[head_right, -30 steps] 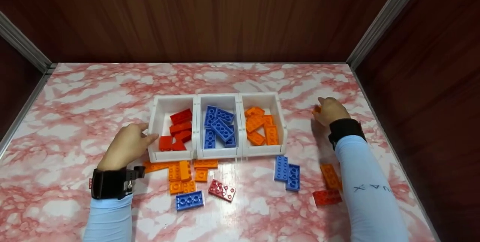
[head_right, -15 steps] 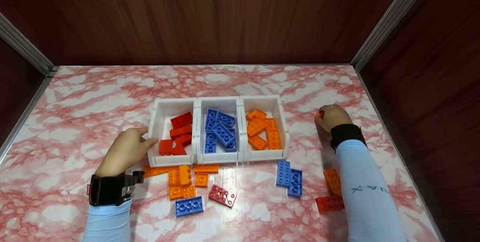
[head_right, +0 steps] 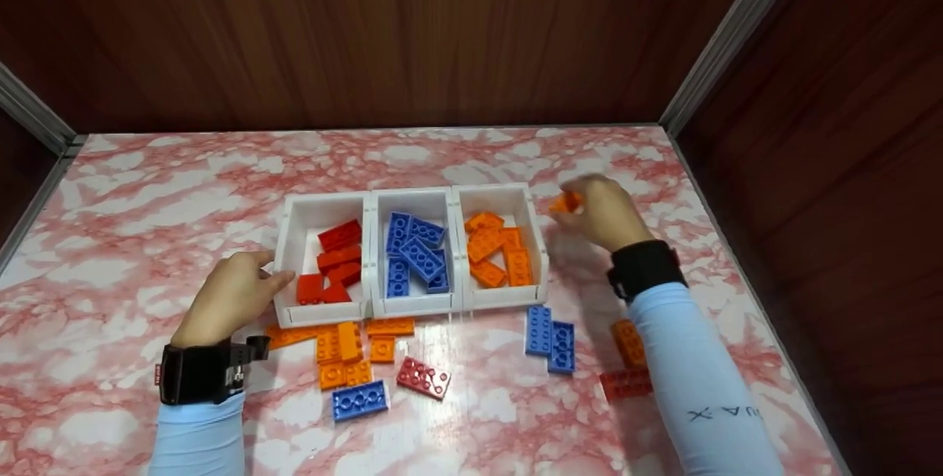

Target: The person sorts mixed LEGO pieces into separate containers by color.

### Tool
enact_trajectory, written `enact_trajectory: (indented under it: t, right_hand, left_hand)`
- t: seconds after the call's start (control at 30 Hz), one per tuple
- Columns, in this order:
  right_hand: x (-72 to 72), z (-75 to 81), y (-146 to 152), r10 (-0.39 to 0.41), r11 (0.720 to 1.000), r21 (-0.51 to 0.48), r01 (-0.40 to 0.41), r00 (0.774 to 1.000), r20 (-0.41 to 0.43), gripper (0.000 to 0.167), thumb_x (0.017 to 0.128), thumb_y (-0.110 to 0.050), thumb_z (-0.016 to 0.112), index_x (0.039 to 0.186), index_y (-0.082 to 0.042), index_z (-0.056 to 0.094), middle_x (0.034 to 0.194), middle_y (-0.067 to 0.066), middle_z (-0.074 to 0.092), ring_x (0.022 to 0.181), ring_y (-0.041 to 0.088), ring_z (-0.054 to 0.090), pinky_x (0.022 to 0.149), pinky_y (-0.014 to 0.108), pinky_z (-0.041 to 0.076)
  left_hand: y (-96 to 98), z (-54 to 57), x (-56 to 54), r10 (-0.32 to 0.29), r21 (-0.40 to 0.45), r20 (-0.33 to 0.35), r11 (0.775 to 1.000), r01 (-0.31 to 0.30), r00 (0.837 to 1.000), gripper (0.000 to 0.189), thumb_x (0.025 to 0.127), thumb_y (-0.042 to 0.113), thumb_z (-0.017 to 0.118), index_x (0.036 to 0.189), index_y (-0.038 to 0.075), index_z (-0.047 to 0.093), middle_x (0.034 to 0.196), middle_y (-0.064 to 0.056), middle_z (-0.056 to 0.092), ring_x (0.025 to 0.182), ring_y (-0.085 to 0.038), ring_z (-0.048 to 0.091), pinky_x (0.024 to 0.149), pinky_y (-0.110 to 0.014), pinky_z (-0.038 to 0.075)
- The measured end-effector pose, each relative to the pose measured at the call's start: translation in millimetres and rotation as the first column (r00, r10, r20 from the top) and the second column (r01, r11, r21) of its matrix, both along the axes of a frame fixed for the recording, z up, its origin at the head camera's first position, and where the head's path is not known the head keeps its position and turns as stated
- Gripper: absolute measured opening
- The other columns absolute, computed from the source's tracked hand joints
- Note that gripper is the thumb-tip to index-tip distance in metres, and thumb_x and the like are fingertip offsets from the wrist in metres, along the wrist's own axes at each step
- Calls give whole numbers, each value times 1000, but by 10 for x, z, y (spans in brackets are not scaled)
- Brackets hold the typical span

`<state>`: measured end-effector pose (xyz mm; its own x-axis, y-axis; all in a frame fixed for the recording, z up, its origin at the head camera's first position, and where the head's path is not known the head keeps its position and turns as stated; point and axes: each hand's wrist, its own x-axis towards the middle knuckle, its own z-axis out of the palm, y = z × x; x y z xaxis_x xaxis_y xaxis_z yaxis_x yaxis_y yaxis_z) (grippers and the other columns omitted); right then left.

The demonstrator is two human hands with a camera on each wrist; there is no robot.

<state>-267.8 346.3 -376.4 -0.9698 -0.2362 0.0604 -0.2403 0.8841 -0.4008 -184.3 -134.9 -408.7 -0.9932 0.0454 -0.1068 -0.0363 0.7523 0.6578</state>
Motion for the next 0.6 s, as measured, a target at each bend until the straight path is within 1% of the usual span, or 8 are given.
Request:
enact_trajectory:
  t: [0.07, 0.1, 0.17, 0.27, 0.4, 0.43, 0.5, 0.6]
  right_hand:
    - [51, 116, -213, 102, 995, 18, -100, 989, -107, 49, 86, -20, 79, 129, -3, 64, 122, 18, 61, 106, 35, 58, 91, 53, 50]
    - [79, 169, -317, 154, 988, 35, -151, 976, -152, 48, 85, -19, 80, 127, -3, 65, 124, 19, 61, 107, 34, 59, 91, 52, 50]
    - [137, 255, -506, 236, 971, 76, -226, 952, -195, 46, 85, -19, 80, 126, -4, 66, 129, 20, 59, 110, 35, 59, 90, 50, 51]
    - [189, 307, -726, 330, 942, 134, -309, 925, -188, 44, 83, -17, 82, 124, -4, 68, 132, 21, 57, 114, 37, 59, 91, 49, 52]
    - [208, 247, -892, 401, 909, 186, -374, 905, -142, 44, 80, -12, 83, 122, -4, 69, 131, 22, 58, 116, 37, 59, 92, 47, 51]
    - [213, 222, -912, 410, 904, 188, -383, 903, -128, 44, 80, -12, 83, 121, -4, 70, 131, 23, 58, 116, 37, 59, 93, 47, 51]
    - [220, 166, -928, 415, 899, 197, -392, 905, -94, 45, 80, -12, 83, 122, -3, 69, 131, 23, 58, 115, 37, 59, 93, 48, 51]
    - [239, 117, -925, 389, 904, 211, -371, 920, -48, 46, 81, -13, 83, 123, -3, 69, 133, 23, 57, 116, 37, 59, 94, 47, 50]
  left_hand:
    - [-17, 1, -4, -1, 8, 9, 1000, 1, 1000, 49, 98, 16, 61, 134, -14, 51, 131, -29, 57, 84, -32, 59, 78, -41, 47]
    - [-24, 1, -6, -3, 11, 9, 1000, 3, 1000, 49, 98, 16, 61, 134, -15, 51, 132, -30, 56, 85, -32, 59, 79, -41, 47]
    - [-37, -2, -3, -8, 19, 8, 1000, 8, 1000, 49, 98, 16, 61, 134, -15, 51, 131, -30, 57, 82, -31, 59, 78, -41, 48]
    - [-50, -12, 5, -10, 27, 8, 1000, 10, 1000, 48, 98, 16, 60, 134, -15, 51, 130, -30, 57, 85, -32, 60, 81, -42, 48]
    - [-59, -20, 19, -7, 26, 8, 1000, 6, 1000, 48, 98, 16, 60, 133, -15, 51, 131, -31, 56, 97, -35, 61, 89, -47, 48]
    - [-56, -18, 21, -9, 24, 3, 1000, 9, 1000, 48, 98, 16, 60, 133, -16, 51, 130, -31, 56, 99, -35, 61, 90, -48, 48]
    - [-47, -12, 24, -13, 20, -5, 1000, 13, 1000, 47, 98, 16, 60, 132, -15, 52, 128, -31, 58, 98, -36, 62, 90, -48, 48]
    - [-26, -4, 24, -26, 18, -13, 999, 27, 1000, 46, 99, 16, 59, 131, -15, 53, 127, -31, 58, 94, -35, 62, 88, -48, 49]
